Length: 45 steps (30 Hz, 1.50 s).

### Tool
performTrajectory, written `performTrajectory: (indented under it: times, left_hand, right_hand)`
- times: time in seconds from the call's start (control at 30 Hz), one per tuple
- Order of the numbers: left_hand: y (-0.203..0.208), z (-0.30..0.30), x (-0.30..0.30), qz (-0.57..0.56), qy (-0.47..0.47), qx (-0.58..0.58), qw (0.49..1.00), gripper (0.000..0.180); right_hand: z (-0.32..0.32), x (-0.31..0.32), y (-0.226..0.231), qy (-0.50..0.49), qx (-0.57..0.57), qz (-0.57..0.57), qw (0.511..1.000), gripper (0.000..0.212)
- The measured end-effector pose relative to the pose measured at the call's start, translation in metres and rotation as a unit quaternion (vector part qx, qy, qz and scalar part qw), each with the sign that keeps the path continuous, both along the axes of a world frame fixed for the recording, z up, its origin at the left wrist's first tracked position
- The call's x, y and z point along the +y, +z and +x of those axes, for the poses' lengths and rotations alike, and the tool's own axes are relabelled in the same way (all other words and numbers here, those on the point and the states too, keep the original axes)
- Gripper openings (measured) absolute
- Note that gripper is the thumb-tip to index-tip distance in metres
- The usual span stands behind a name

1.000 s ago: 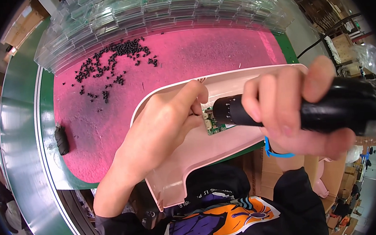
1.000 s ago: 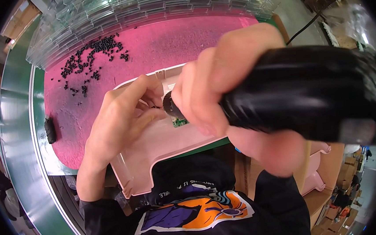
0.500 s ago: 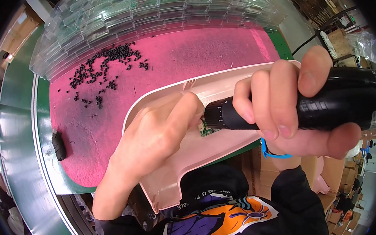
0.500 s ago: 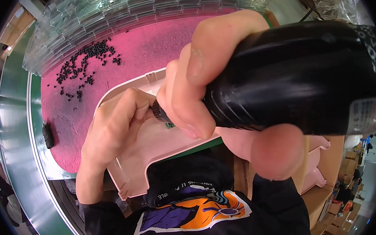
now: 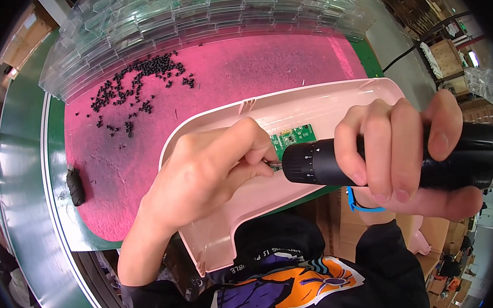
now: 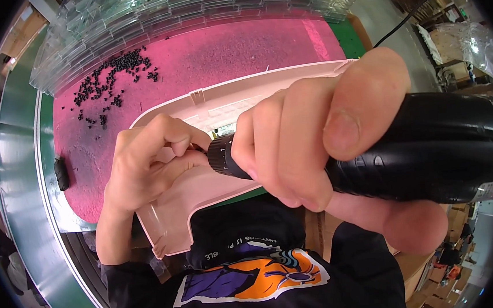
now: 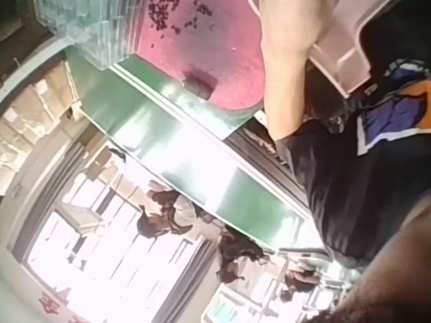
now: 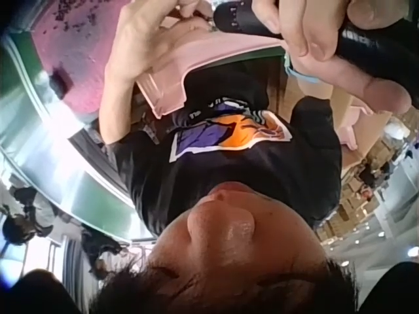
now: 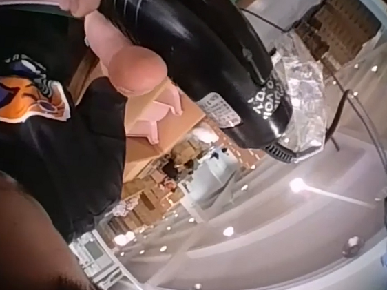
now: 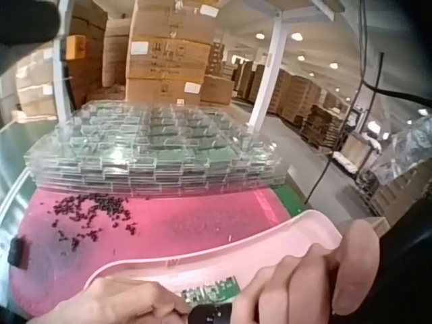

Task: Screw circuit boards into plastic housings and pack them into boxes with protective wrapping.

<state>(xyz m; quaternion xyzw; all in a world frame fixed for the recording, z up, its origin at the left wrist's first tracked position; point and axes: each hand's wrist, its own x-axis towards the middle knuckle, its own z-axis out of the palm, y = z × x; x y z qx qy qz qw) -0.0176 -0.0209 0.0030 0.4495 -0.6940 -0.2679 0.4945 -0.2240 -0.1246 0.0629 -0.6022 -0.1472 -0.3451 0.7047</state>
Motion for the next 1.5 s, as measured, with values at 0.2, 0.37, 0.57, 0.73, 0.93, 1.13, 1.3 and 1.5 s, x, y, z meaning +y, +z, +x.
performTrajectory:
  times: [0.2,0.37,0.57,0.73,0.93,1.13,1.3,1.5]
  left_hand:
    - [-0.002,0.001,-0.002,-0.014,0.069,-0.029,0.997,0.024]
    - [-0.002,0.001,-0.002,-0.008,0.115,-0.04,0.993,0.021]
    - [-0.002,0.002,-0.003,0.001,0.101,-0.069,0.992,0.017]
    - [-0.007,0.005,0.0,0.045,0.026,-0.093,0.994,0.014]
    - [-0.005,0.008,0.0,0.068,-0.053,-0.13,0.988,0.014]
    - [-0.003,0.005,-0.002,0.071,-0.081,-0.135,0.985,0.014]
    - [-0.004,0.002,-0.003,0.073,-0.074,-0.162,0.981,0.013]
    - [-0.003,0.003,-0.003,0.083,-0.003,-0.13,0.988,0.013]
  right_hand:
    - [0.002,0.01,-0.012,-0.045,0.0,0.028,0.999,0.053]
    - [0.005,0.007,-0.029,-0.038,0.036,-0.015,0.999,0.057]
    - [0.009,0.012,-0.039,-0.047,0.026,-0.017,0.998,0.061]
    - [0.009,0.016,-0.031,-0.055,0.038,0.0,0.998,0.059]
    - [0.002,0.02,-0.015,-0.052,0.069,0.007,0.996,0.055]
    - [0.0,0.022,-0.011,-0.057,0.051,0.013,0.997,0.054]
    - [0.002,0.019,-0.011,-0.059,0.077,-0.006,0.995,0.056]
    - [0.003,0.013,-0.021,-0.052,0.087,-0.007,0.995,0.058]
